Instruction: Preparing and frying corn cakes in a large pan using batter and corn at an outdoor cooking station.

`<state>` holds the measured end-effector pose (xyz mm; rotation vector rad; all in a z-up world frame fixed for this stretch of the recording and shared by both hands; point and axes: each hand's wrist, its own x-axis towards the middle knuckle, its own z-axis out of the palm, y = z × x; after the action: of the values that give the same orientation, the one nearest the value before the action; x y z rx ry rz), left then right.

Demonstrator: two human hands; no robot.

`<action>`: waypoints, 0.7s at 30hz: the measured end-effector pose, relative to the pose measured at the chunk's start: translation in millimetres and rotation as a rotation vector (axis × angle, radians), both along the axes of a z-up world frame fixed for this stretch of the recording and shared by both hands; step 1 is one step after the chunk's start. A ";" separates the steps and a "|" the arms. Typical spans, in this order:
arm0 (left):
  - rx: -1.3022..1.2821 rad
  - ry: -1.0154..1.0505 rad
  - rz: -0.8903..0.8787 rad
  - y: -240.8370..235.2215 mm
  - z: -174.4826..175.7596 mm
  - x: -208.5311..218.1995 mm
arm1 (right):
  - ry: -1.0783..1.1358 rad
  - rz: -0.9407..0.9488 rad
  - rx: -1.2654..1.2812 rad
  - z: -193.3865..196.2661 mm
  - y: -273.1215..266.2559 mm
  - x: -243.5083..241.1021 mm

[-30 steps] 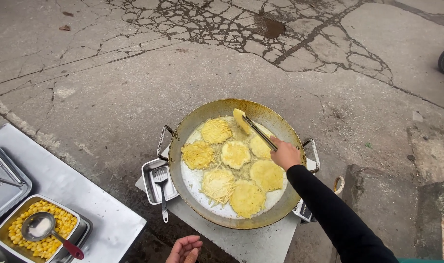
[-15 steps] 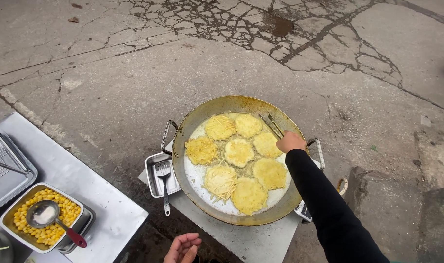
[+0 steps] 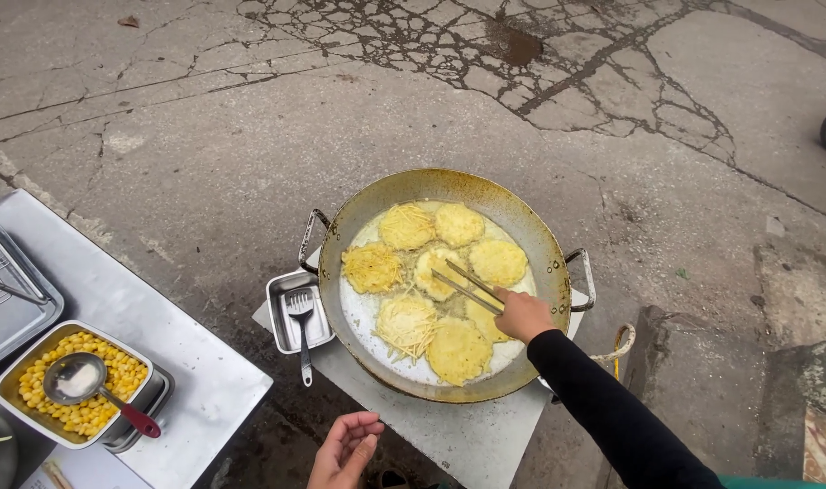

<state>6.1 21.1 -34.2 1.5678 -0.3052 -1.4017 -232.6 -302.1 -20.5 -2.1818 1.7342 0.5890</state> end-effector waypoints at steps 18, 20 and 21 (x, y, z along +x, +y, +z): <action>-0.005 0.053 -0.058 16.4 19.2 -4.0 | 0.301 0.462 -0.443 -78.5 48.7 -26.6; 0.025 0.046 -0.049 18.0 21.0 -1.7 | 0.346 0.480 -0.501 -86.3 45.4 -31.6; 0.024 0.047 -0.052 19.7 17.9 -3.0 | 0.348 0.477 -0.501 -93.4 43.4 -30.0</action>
<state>3.0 40.8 -16.3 1.5542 -0.3040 -1.4854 -262.6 -258.7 -113.9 -3.0476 1.6500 0.7406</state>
